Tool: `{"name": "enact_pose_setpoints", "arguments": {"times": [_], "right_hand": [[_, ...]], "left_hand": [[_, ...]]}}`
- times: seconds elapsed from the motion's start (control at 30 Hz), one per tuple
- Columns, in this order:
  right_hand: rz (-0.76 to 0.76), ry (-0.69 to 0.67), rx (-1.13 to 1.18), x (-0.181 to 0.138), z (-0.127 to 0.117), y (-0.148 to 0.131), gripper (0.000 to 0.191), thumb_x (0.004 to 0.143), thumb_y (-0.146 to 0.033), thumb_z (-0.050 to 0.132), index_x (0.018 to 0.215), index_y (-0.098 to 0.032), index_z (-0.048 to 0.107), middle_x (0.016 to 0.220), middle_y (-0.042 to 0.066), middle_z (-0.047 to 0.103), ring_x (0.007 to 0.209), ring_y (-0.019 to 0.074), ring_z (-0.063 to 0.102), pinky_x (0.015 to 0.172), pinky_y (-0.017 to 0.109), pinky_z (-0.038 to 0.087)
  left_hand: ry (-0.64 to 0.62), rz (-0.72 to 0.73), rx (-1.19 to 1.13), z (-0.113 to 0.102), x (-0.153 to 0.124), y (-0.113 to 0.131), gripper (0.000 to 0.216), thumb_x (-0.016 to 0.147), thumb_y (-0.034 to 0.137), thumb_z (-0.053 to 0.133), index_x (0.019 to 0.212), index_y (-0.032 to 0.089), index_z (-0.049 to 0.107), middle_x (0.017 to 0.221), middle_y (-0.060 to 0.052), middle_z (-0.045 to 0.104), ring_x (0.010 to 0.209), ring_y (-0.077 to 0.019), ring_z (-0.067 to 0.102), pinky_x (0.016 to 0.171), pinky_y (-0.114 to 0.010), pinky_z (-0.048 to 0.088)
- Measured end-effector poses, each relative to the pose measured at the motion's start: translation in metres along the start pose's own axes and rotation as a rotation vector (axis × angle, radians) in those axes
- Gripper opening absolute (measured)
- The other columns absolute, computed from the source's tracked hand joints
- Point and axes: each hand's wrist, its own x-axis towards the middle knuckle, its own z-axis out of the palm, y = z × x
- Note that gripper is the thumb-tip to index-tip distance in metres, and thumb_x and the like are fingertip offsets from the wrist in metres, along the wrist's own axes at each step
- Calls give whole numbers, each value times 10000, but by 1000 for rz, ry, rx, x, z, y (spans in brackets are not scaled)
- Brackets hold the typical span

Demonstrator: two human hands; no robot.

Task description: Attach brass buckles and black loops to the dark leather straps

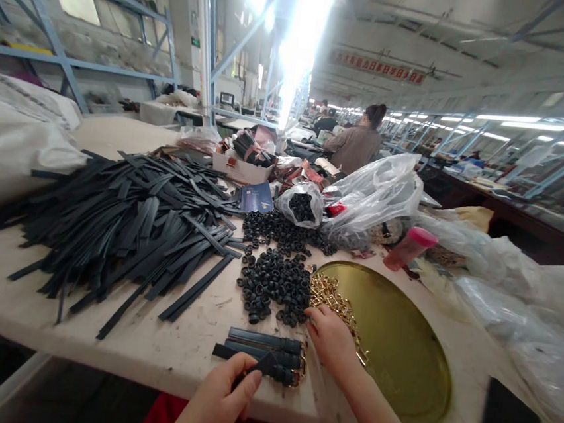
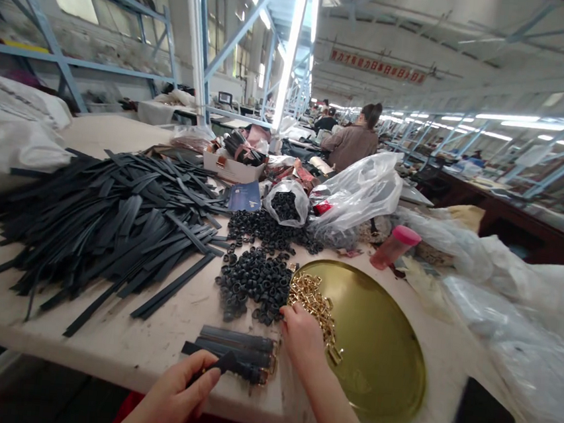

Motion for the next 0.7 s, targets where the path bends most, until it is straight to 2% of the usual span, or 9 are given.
{"name": "enact_pose_setpoints", "arguments": {"times": [0.13,0.27,0.33,0.4,0.47,0.5,0.6,0.7], "right_hand": [[-11,-36,-44,13,12,2,151,696,-86,537,600,-191,587,725,51,586,731,196,563,643,272,357],[15,-29,22,6,3,-1,140,787,-178,483,683,-186,577,771,58,593,757,195,543,668,282,374],[97,-59,263,-5,-4,-9,174,835,-275,448,746,-184,566,724,34,584,697,173,533,635,269,395],[239,-121,731,-19,-8,-23,210,817,-368,494,733,-184,553,654,0,560,623,145,510,597,252,403],[380,-160,1213,-33,-8,-38,248,736,-407,607,665,-180,536,596,-25,537,567,118,479,566,236,393],[431,-159,1381,-40,-7,-45,261,694,-401,658,644,-179,530,577,-35,530,546,106,467,551,226,385],[528,-123,1645,-55,-4,-58,250,619,-337,741,713,-182,569,605,-44,551,536,86,467,542,209,382],[537,-158,1678,-68,-5,-61,260,607,-294,757,794,-179,617,684,-34,580,559,74,484,575,206,396]], "left_hand": [[-21,-19,-12,1,13,-8,238,801,397,406,731,179,471,462,82,397,443,-97,378,464,-199,306],[-3,-35,-20,5,21,-2,222,807,377,405,723,183,472,467,82,399,442,-95,380,454,-194,303],[36,-19,-14,8,24,7,221,811,364,403,705,183,472,467,80,403,447,-94,383,463,-193,304],[77,14,-6,12,25,17,227,812,358,407,691,180,479,472,75,414,458,-94,392,475,-193,307],[102,47,7,17,25,25,231,812,356,411,692,177,494,476,72,416,461,-94,394,478,-193,304],[105,60,20,19,23,28,232,812,354,413,692,176,501,478,72,412,462,-94,393,477,-193,301],[86,97,77,23,16,32,234,814,332,408,681,174,519,498,66,416,485,-94,400,483,-191,301],[-3,75,156,21,6,32,233,801,312,410,649,175,523,478,67,419,469,-95,405,466,-191,295]]}}
